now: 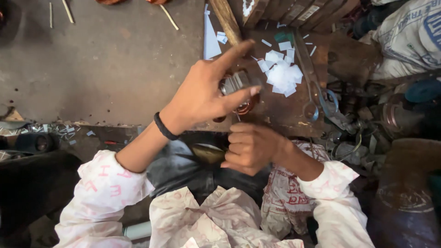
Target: The worker is winding and inserting copper wire coils into an electric motor stator and securing them with insulation strips.
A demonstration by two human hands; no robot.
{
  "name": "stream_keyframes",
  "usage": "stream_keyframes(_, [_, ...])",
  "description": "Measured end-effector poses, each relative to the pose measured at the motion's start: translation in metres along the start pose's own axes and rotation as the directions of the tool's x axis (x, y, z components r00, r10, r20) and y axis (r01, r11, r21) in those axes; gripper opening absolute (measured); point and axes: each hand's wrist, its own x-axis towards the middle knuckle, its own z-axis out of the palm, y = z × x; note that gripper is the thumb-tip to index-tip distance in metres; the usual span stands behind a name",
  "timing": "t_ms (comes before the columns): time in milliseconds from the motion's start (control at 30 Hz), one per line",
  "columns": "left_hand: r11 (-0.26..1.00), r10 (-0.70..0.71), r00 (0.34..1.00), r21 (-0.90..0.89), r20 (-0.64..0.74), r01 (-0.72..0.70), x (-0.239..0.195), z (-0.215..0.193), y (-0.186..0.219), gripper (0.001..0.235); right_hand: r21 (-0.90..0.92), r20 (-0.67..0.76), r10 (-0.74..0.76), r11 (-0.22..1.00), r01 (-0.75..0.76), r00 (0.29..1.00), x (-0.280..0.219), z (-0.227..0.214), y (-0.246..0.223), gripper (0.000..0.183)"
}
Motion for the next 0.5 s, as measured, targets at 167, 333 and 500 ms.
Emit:
stream_keyframes(167, [0.953,-0.194,0.973,-0.213,0.124,0.217,0.006,-0.005,0.003,0.045,0.207,-0.036,0.081,0.976,-0.072,0.996,0.002,0.001,0.011,0.045])
stream_keyframes(333, [0.982,0.16,0.986,-0.111,0.051,-0.154,0.005,-0.003,-0.009,0.033,0.522,-0.006,0.421,0.775,-0.357,0.907,0.012,-0.001,0.002,0.054])
stream_keyframes(500, [0.834,-0.343,0.936,-0.434,0.077,0.341,0.005,-0.005,-0.036,0.034,0.564,-0.134,0.358,0.794,-0.226,0.924,0.006,0.002,0.026,0.054])
